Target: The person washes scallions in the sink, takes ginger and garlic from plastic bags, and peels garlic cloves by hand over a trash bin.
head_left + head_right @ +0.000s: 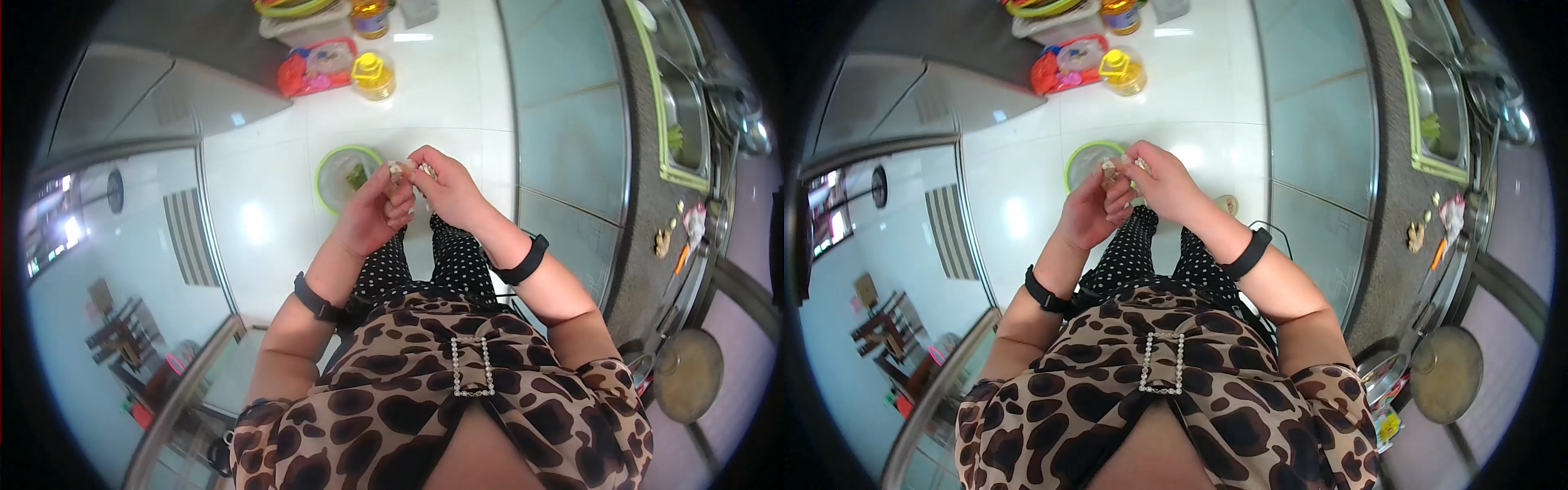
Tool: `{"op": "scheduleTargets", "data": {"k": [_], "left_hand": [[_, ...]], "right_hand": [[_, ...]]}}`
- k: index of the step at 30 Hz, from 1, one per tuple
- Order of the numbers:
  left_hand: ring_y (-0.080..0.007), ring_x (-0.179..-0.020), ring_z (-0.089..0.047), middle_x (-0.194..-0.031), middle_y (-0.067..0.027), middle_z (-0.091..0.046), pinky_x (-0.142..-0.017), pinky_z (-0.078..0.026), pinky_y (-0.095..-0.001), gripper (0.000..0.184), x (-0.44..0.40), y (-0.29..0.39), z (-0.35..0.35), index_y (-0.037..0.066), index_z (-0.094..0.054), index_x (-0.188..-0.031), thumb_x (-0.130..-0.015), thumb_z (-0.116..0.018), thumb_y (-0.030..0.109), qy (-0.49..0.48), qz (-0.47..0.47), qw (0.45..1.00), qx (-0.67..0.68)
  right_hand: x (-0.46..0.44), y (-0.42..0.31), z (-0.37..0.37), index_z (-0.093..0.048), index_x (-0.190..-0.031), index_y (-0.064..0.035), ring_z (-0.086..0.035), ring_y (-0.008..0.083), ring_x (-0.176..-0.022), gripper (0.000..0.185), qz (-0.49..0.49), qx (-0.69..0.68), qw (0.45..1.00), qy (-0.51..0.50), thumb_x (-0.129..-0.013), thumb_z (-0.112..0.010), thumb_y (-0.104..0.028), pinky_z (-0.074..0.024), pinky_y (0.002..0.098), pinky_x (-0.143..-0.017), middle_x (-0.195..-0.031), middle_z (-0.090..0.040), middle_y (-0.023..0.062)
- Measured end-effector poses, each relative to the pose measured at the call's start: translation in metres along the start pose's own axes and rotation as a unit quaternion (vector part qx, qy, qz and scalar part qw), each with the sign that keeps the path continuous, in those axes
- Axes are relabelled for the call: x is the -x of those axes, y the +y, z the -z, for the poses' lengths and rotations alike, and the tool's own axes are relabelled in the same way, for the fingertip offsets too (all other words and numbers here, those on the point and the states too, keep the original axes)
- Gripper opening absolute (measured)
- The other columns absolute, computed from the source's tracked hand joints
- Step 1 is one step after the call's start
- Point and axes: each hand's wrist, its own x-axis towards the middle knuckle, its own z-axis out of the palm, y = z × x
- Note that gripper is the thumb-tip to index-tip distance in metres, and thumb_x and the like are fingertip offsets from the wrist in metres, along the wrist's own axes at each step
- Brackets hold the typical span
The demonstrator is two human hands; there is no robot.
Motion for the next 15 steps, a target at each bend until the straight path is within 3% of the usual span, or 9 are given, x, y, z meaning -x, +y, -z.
{"op": "scheduleTargets", "data": {"k": [1,3,7,9,11,12,15], "left_hand": [[-0.008,-0.057,-0.032,-0.067,0.0028,-0.034,-0.049,-0.028,-0.0195,0.031,0.015,0.007,0.022,0.009,-0.05,-0.108,-0.093,-0.043,0.035,-0.009,-0.018,1.0,0.01],[-0.0083,-0.057,-0.031,-0.068,0.0028,-0.035,-0.049,-0.028,-0.0199,0.029,0.042,0.014,0.04,0.009,-0.052,-0.106,-0.093,-0.044,0.034,-0.004,-0.079,0.996,0.028],[-0.0084,-0.059,-0.031,-0.069,0.0031,-0.034,-0.05,-0.028,-0.0199,0.023,0.082,0.017,0.074,0.009,-0.053,-0.102,-0.092,-0.047,0.028,0.077,-0.19,0.976,0.078],[-0.0082,-0.06,-0.033,-0.071,0.0027,-0.037,-0.051,-0.029,-0.0199,0.019,0.099,0.008,0.089,0.007,-0.052,-0.098,-0.091,-0.048,0.024,0.123,-0.228,0.962,0.09],[-0.0088,-0.062,-0.042,-0.076,0.0012,-0.049,-0.055,-0.036,-0.0203,0.019,0.11,0.0,0.105,0.007,-0.054,-0.098,-0.089,-0.051,0.023,0.183,-0.273,0.943,0.051],[-0.01,-0.069,-0.048,-0.081,-0.0012,-0.054,-0.058,-0.039,-0.0209,0.018,0.114,-0.004,0.117,0.006,-0.054,-0.098,-0.088,-0.053,0.02,0.183,-0.283,0.94,0.057],[-0.0114,-0.069,-0.05,-0.081,-0.0026,-0.055,-0.057,-0.04,-0.021,0.018,0.114,-0.022,0.147,0.004,-0.054,-0.098,-0.087,-0.053,0.018,0.169,-0.304,0.932,0.103]], "right_hand": [[-0.008,0.005,-0.024,-0.051,-0.091,-0.0018,-0.057,0.0222,-0.074,0.014,0.005,0.017,1.0,-0.013,-0.088,-0.053,-0.015,-0.0447,0.0322,-0.067,-0.08,-0.06,0.0143],[-0.016,0.009,-0.053,-0.053,-0.093,-0.0048,-0.046,0.0062,-0.062,0.011,0.032,0.032,0.999,-0.025,-0.089,-0.054,-0.015,-0.0403,0.0222,-0.056,-0.069,-0.053,0.0],[-0.022,0.026,-0.082,-0.052,-0.094,-0.0056,-0.046,0.0059,-0.061,0.011,0.017,0.058,0.996,-0.064,-0.089,-0.053,-0.016,-0.0401,0.0223,-0.055,-0.068,-0.051,-0.001],[-0.024,0.04,-0.088,-0.052,-0.095,-0.0067,-0.047,0.0055,-0.062,0.012,-0.067,0.032,0.993,-0.095,-0.09,-0.052,-0.017,-0.04,0.0219,-0.056,-0.068,-0.05,-0.0016],[-0.033,0.064,-0.095,-0.052,-0.096,-0.0072,-0.048,0.0062,-0.063,0.013,-0.08,0.012,0.99,-0.114,-0.09,-0.052,-0.018,-0.0402,0.0219,-0.056,-0.069,-0.05,-0.0016],[-0.035,0.077,-0.099,-0.052,-0.096,-0.0076,-0.048,0.0066,-0.063,0.013,-0.115,-0.023,0.988,-0.101,-0.09,-0.053,-0.019,-0.04,0.0218,-0.056,-0.069,-0.05,-0.0017],[-0.037,0.111,-0.109,-0.051,-0.094,-0.0082,-0.048,0.0077,-0.061,0.011,-0.18,-0.094,0.975,-0.087,-0.09,-0.053,-0.018,-0.0397,0.0218,-0.056,-0.07,-0.05,-0.0016]]}}
